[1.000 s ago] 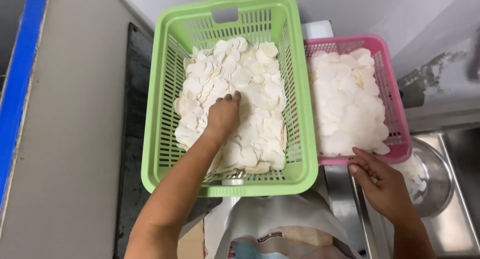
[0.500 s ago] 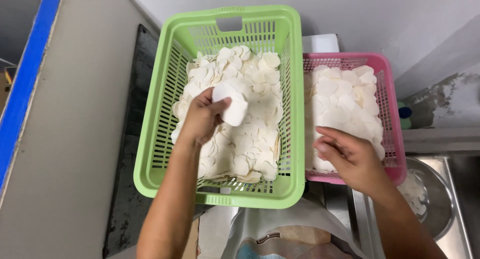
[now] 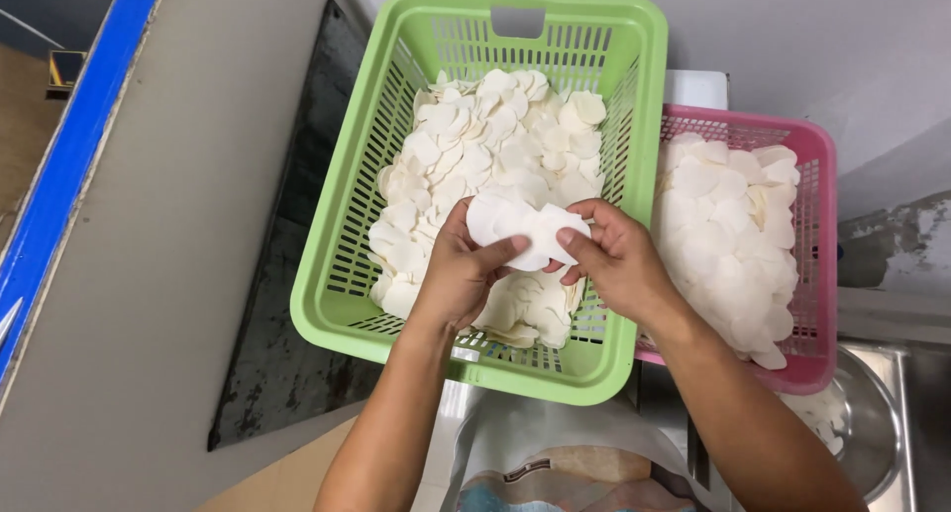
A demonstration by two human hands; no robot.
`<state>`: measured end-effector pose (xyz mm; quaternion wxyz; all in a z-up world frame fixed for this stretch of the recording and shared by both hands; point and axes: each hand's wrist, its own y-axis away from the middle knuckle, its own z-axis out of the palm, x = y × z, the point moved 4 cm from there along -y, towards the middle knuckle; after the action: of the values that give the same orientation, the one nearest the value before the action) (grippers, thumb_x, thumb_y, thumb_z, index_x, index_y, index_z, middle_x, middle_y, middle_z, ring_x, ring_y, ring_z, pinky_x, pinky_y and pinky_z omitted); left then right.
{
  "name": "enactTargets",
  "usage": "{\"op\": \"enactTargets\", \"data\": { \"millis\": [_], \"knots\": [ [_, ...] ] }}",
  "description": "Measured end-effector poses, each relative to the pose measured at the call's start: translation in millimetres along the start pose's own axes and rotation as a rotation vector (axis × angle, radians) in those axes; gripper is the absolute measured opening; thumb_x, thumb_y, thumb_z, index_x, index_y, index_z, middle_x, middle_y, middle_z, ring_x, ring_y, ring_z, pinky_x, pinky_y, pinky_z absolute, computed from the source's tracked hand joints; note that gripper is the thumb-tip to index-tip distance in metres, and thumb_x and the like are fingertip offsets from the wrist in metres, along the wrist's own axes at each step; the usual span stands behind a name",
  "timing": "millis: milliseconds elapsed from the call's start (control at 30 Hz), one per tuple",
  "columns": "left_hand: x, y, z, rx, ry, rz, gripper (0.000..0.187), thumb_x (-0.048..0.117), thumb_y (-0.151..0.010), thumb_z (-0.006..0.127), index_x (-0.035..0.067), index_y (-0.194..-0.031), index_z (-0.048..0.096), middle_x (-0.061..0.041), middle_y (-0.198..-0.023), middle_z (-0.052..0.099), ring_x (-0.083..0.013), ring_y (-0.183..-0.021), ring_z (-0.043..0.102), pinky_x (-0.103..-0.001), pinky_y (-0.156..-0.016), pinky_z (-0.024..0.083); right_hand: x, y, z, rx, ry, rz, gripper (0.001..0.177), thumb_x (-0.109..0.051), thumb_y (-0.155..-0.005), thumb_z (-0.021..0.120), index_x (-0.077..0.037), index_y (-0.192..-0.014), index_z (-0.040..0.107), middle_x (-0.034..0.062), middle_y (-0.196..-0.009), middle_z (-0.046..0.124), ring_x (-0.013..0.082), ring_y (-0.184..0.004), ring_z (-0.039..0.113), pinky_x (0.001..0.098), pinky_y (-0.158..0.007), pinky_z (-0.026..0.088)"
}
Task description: Separating thin white food slices from a bulk container into a smaller basket and adjusting a digital timer near a fryer.
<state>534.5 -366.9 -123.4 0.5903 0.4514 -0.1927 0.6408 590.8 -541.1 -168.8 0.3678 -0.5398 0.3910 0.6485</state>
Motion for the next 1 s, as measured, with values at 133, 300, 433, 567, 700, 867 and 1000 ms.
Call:
{"op": "enactTargets", "data": {
  "millis": [133, 300, 433, 567, 700, 867, 1000],
  "knots": [
    [-27.0, -13.0, -9.2, 0.018, -0.065, 0.002, 0.048, -0.012, -0.075, 0.078, -0.001, -0.118, 0.061, -0.013, -0.09, 0.07, -0.0269, -0.078, 0.075, -0.039, -0.066, 0.067, -5.9, 6.1, -16.5, 0.082, 0.059, -0.041, 0.02, -0.008, -0.099, 0.066, 0.002, -0.116, 0.063, 0.016, -0.081, 0.073, 0.0198, -0.063, 0.073, 0.029, -0.058, 0.066],
    [-28.5, -17.9, 15.3, -0.033, -0.093, -0.014, 0.051, -0.014, -0.073, 0.078, -0.002, -0.12, 0.062, -0.014, -0.092, 0.071, -0.0271, -0.079, 0.075, -0.04, -0.067, 0.067, 30.3, 22.6, -94.4, 0.289, -0.041, -0.085, 0.015, -0.016, -0.106, 0.064, -0.001, -0.102, 0.066, 0.0096, -0.079, 0.069, 0.0152, -0.065, 0.07, 0.03, -0.058, 0.066],
    [-35.9, -23.2, 32.1, -0.089, -0.094, -0.016, 0.053, -0.015, -0.072, 0.079, -0.001, -0.12, 0.063, -0.013, -0.092, 0.071, -0.0267, -0.079, 0.075, -0.039, -0.067, 0.067, -16.0, 52.5, -108.3, 0.413, -0.318, -0.092, 0.02, -0.012, -0.099, 0.071, -0.005, -0.108, 0.054, 0.009, -0.088, 0.071, 0.0203, -0.075, 0.076, 0.0326, -0.066, 0.07],
    [-43.2, -25.1, 48.4, -0.153, -0.12, -0.039, 0.049, -0.013, -0.075, 0.079, 0.0, -0.119, 0.063, -0.014, -0.091, 0.07, -0.026, -0.079, 0.075, -0.041, -0.068, 0.068, 19.1, 73.7, -184.4, 0.521, -0.177, -0.079, 0.03, -0.003, -0.091, 0.078, -0.001, -0.113, 0.057, 0.0106, -0.092, 0.073, 0.0197, -0.075, 0.076, 0.0313, -0.065, 0.069],
    [-43.2, -25.6, 67.4, -0.198, -0.165, -0.038, 0.047, -0.011, -0.076, 0.079, 0.0, -0.118, 0.063, -0.013, -0.091, 0.07, -0.0247, -0.08, 0.075, -0.04, -0.069, 0.069, -17.6, 95.7, -188.7, 0.642, 0.247, 0.014, 0.021, -0.013, -0.097, 0.082, -0.001, -0.106, 0.067, 0.0155, -0.081, 0.069, 0.0173, -0.06, 0.069, 0.0271, -0.052, 0.061],
    [-37.7, -27.5, 81.6, -0.256, -0.2, -0.043, 0.049, -0.01, -0.076, 0.078, -0.002, -0.121, 0.061, -0.014, -0.092, 0.068, -0.0242, -0.082, 0.075, -0.039, -0.07, 0.069, -9.7, 109.7, -203.4, 0.551, 0.267, 0.005, 0.042, -0.003, -0.094, 0.077, 0.002, -0.133, 0.064, 0.0208, -0.096, 0.07, 0.0216, -0.079, 0.07, 0.0373, -0.073, 0.062],
    [-39.2, -37.6, 80.4, -0.273, -0.24, -0.037, 0.05, -0.009, -0.076, 0.079, -0.002, -0.122, 0.062, -0.015, -0.093, 0.069, -0.0245, -0.084, 0.074, -0.041, -0.071, 0.068, -17.0, 118.1, -207.3, 0.674, 0.342, 0.004, 0.023, -0.018, -0.098, 0.082, -0.002, -0.111, 0.073, 0.0115, -0.079, 0.067, 0.0105, -0.07, 0.06, 0.0265, -0.067, 0.055]
  ]
}}
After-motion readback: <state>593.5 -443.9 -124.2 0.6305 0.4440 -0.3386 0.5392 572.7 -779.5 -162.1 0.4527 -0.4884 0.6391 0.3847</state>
